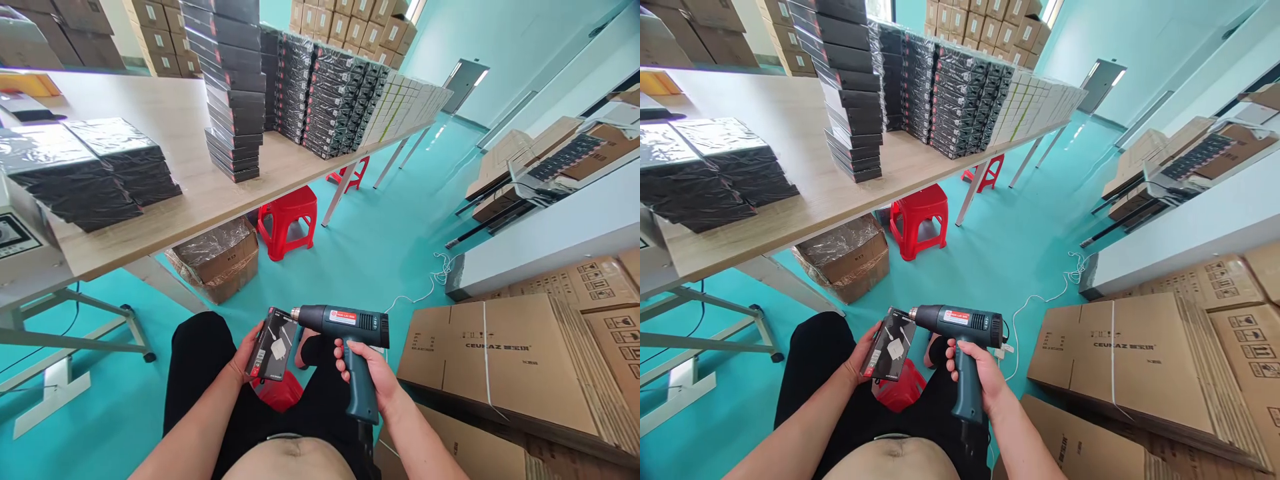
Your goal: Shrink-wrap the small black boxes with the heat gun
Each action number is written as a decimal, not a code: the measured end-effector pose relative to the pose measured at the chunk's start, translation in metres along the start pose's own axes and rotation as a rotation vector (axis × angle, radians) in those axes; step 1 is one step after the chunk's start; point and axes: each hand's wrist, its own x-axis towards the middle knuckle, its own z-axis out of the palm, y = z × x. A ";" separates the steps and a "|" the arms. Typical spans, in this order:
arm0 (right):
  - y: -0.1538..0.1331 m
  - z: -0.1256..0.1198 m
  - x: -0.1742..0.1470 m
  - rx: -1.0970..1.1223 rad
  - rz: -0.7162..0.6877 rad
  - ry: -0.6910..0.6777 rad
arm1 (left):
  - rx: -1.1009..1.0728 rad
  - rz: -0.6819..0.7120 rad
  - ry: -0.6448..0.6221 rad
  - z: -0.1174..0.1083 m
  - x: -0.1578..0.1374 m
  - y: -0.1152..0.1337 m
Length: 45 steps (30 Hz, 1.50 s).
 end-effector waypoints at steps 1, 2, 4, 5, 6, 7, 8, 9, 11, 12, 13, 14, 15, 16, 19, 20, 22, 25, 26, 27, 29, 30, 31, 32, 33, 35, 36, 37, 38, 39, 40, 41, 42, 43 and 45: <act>-0.001 0.006 0.001 -0.008 -0.014 -0.006 | 0.008 -0.004 0.005 0.001 0.000 0.000; -0.003 0.011 0.001 -0.035 -0.028 -0.018 | 0.013 -0.011 0.008 0.002 0.000 -0.001; -0.007 0.022 -0.004 -0.178 -0.022 -0.080 | 0.019 -0.037 0.014 0.005 -0.002 -0.001; -0.009 0.027 -0.007 -0.289 0.005 -0.134 | 0.017 -0.042 0.015 0.007 -0.003 -0.001; -0.012 0.031 -0.010 -0.409 0.037 -0.193 | 0.012 -0.038 0.018 0.009 -0.004 -0.001; -0.015 0.035 -0.012 -0.522 0.063 -0.242 | 0.008 -0.027 0.023 0.010 -0.004 -0.001; -0.018 0.039 -0.012 -0.604 0.070 -0.266 | 0.006 -0.014 0.030 0.011 -0.005 -0.001; -0.021 0.044 -0.012 -0.638 0.049 -0.252 | 0.005 0.000 0.039 0.011 -0.005 -0.001; -0.028 0.053 -0.008 -0.627 -0.050 -0.147 | 0.005 0.020 0.051 0.010 -0.006 0.000; -0.030 0.057 -0.007 -0.607 -0.096 -0.095 | 0.004 0.024 0.049 0.009 -0.007 0.000; -0.033 0.060 -0.006 -0.596 -0.121 -0.071 | 0.002 0.028 0.043 0.009 -0.007 0.000; -0.034 0.062 -0.007 -0.604 -0.113 -0.085 | -0.002 0.032 0.036 0.009 -0.007 0.000; -0.034 0.063 -0.009 -0.638 -0.072 -0.138 | -0.006 0.035 0.031 0.008 -0.008 0.001; -0.034 0.063 -0.012 -0.691 -0.006 -0.218 | -0.010 0.041 0.031 0.008 -0.008 0.001; -0.028 0.059 -0.018 -0.803 0.137 -0.392 | -0.020 0.073 0.033 0.007 -0.008 0.002; -0.026 0.059 -0.018 -0.785 0.125 -0.368 | -0.018 0.079 0.033 0.007 -0.008 0.002; -0.025 0.059 -0.013 -0.674 0.023 -0.220 | -0.006 0.076 0.035 0.006 -0.007 0.002; -0.029 0.060 -0.005 -0.566 -0.085 -0.077 | 0.007 0.059 0.044 0.006 -0.007 0.002; -0.032 0.060 -0.006 -0.584 -0.071 -0.108 | 0.010 0.052 0.041 0.006 -0.007 0.002; -0.034 0.060 -0.007 -0.622 -0.033 -0.174 | 0.010 0.051 0.035 0.006 -0.007 0.002; -0.036 0.060 -0.012 -0.691 0.058 -0.320 | 0.004 0.061 0.027 0.006 -0.007 0.003; -0.036 0.060 -0.014 -0.700 0.076 -0.354 | 0.001 0.069 0.028 0.006 -0.006 0.003; -0.036 0.060 -0.015 -0.684 0.062 -0.340 | 0.000 0.075 0.038 0.005 -0.005 0.003; -0.035 0.062 -0.014 -0.646 0.024 -0.286 | -0.001 0.078 0.051 0.004 -0.005 0.002; -0.034 0.063 -0.011 -0.599 -0.024 -0.214 | -0.001 0.077 0.062 0.003 -0.004 0.002; -0.035 0.064 -0.002 -0.519 -0.094 -0.097 | -0.008 0.073 0.066 0.000 -0.002 0.001; -0.036 0.064 0.003 -0.498 -0.106 -0.072 | -0.015 0.078 0.059 -0.001 -0.002 0.001; -0.038 0.062 0.008 -0.488 -0.109 -0.063 | -0.023 0.085 0.048 -0.002 -0.002 0.001; -0.041 0.058 0.012 -0.487 -0.106 -0.059 | -0.028 0.089 0.042 -0.003 -0.001 0.001; -0.043 0.053 0.015 -0.487 -0.104 -0.048 | -0.032 0.092 0.042 -0.004 -0.001 0.002; -0.045 0.047 0.018 -0.489 -0.104 -0.031 | -0.036 0.095 0.044 -0.005 -0.001 0.002; -0.047 0.041 0.019 -0.491 -0.106 -0.013 | -0.042 0.098 0.048 -0.006 -0.001 0.002; -0.049 0.034 0.019 -0.494 -0.108 0.005 | -0.048 0.099 0.051 -0.006 -0.001 0.002; -0.049 0.028 0.019 -0.498 -0.107 0.018 | -0.053 0.101 0.052 -0.006 -0.001 0.002; -0.049 0.019 0.016 -0.509 -0.092 0.021 | -0.058 0.104 0.044 -0.005 0.000 0.002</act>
